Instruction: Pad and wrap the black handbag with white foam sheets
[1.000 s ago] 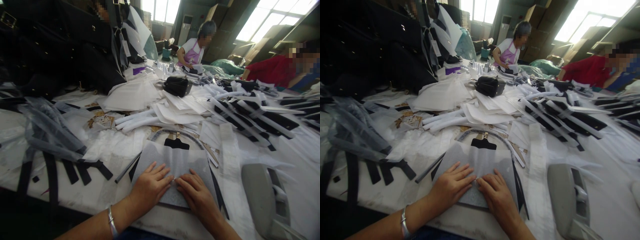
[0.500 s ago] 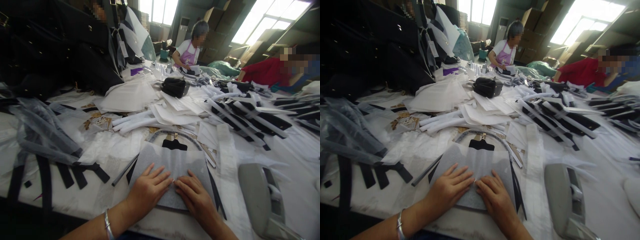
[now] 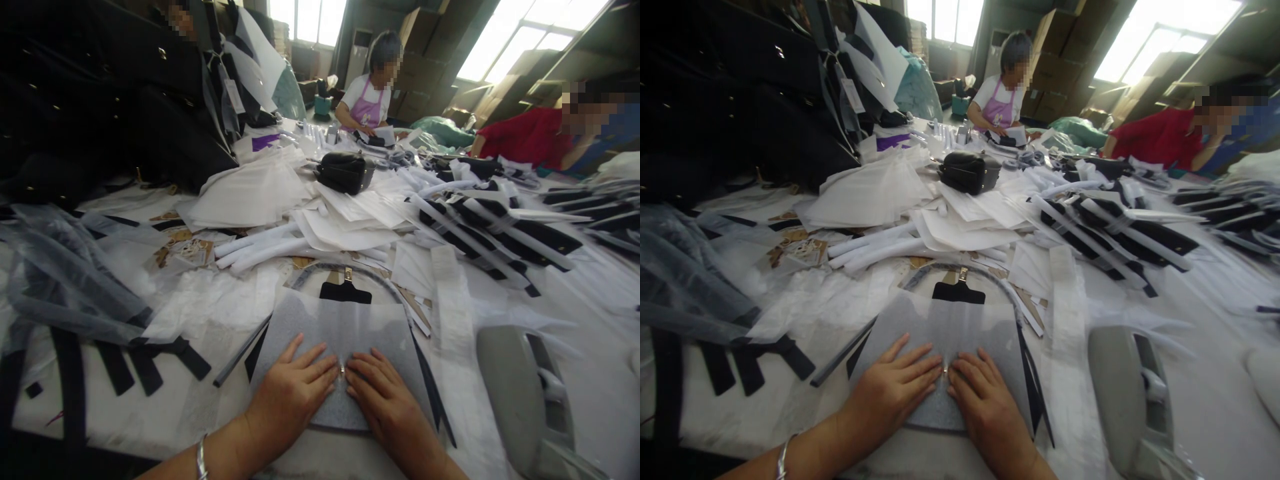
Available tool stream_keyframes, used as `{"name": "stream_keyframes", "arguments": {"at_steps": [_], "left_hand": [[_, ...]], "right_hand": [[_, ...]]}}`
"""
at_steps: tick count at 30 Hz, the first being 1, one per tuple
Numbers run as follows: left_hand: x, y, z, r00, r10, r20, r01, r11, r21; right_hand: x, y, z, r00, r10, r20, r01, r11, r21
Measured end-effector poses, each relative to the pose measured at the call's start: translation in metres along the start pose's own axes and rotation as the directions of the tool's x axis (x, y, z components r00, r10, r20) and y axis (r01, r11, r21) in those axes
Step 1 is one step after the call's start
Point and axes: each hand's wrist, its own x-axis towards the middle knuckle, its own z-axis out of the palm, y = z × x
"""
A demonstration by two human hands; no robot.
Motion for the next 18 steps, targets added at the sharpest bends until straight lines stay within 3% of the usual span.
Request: {"name": "stream_keyframes", "arguments": {"at_steps": [4, 8, 11, 18], "left_hand": [[0.004, 0.001, -0.004, 0.998, 0.02, 0.065, -0.022, 0.999, 0.035], [0.009, 0.002, -0.007, 0.99, 0.027, 0.141, -0.039, 0.996, 0.081], [0.01, 0.0, -0.008, 0.984, 0.026, 0.175, -0.044, 0.994, 0.1], [0.008, -0.012, -0.015, 0.961, 0.042, 0.273, -0.116, 0.957, 0.265]], "right_hand": [[-0.003, -0.002, 0.001, 0.991, 0.065, 0.121, -0.054, 0.994, -0.094], [-0.002, -0.003, -0.004, 0.967, 0.049, 0.249, 0.021, 0.963, -0.27], [0.001, -0.003, -0.008, 0.966, 0.018, 0.257, 0.076, 0.934, -0.35], [0.003, 0.004, -0.017, 0.959, 0.045, 0.278, 0.066, 0.924, -0.376]]}}
